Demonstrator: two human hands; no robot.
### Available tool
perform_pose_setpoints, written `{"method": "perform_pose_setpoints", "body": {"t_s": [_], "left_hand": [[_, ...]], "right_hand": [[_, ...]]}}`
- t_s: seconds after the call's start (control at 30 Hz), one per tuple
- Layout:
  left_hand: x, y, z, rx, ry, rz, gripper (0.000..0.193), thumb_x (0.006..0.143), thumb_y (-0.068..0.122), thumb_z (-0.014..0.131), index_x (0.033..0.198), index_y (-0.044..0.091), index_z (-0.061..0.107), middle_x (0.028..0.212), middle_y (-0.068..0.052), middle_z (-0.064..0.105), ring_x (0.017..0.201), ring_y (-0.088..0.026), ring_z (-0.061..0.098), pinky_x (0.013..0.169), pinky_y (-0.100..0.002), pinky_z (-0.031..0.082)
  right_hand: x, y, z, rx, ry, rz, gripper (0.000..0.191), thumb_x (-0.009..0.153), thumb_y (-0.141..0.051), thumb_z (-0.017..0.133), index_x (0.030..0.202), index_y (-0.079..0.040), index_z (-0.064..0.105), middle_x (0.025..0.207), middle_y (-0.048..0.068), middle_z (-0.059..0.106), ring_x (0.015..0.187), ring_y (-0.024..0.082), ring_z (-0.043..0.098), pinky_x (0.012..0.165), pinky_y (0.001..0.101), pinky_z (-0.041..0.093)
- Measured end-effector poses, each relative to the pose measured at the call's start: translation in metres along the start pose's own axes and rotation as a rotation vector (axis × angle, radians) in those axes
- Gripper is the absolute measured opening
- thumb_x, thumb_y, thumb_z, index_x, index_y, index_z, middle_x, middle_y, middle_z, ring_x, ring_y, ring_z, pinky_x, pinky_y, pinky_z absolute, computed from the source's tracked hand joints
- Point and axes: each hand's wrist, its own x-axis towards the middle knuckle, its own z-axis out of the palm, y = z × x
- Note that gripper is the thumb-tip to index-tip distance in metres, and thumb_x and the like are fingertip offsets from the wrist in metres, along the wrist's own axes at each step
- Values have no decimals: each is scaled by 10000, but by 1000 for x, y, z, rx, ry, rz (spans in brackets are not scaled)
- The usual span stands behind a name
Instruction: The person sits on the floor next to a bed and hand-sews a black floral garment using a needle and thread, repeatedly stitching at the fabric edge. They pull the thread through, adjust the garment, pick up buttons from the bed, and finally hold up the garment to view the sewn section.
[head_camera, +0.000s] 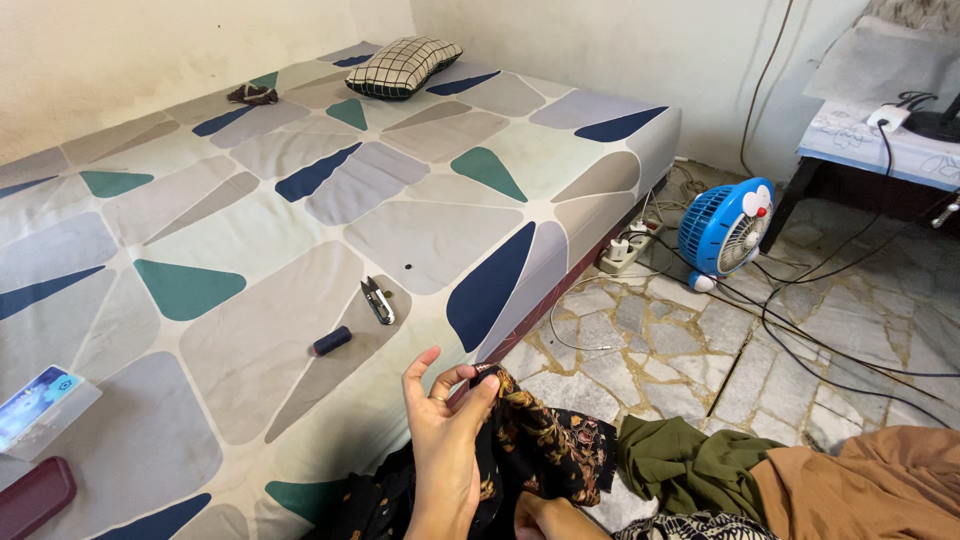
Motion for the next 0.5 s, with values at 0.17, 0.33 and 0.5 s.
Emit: {"method": "perform_pose_setpoints", "body": {"t_s": [0.17,0.33,0.5], "left_hand": [[42,-1,9,-54,31,125,726,787,-97,729,1384,126,382,1072,-69,582,846,-165,673,776,-288,546],[85,-17,15,-72,127,175,709,787,-97,742,1365,117,392,1071,-77,572,839,-172,656,785,-295,560],[100,-35,12,-143,181,101,703,791,-91,743,1355,132,386,1083,-56,563,906,-175,655,834,-299,578]], "right_hand": [[-5,-61,-29,286,-12,239,196,965,-93,647,1135,-145,563,697,18,671,686,96,679,653,258,515],[-41,-152,-109,702,-138,-21,159,1068,-167,562,1027,-45,655,757,-15,669,689,54,611,644,222,486],[-69,-212,-145,581,-100,-262,235,1097,-164,566,964,-2,672,799,11,669,731,69,609,667,240,491]]}}
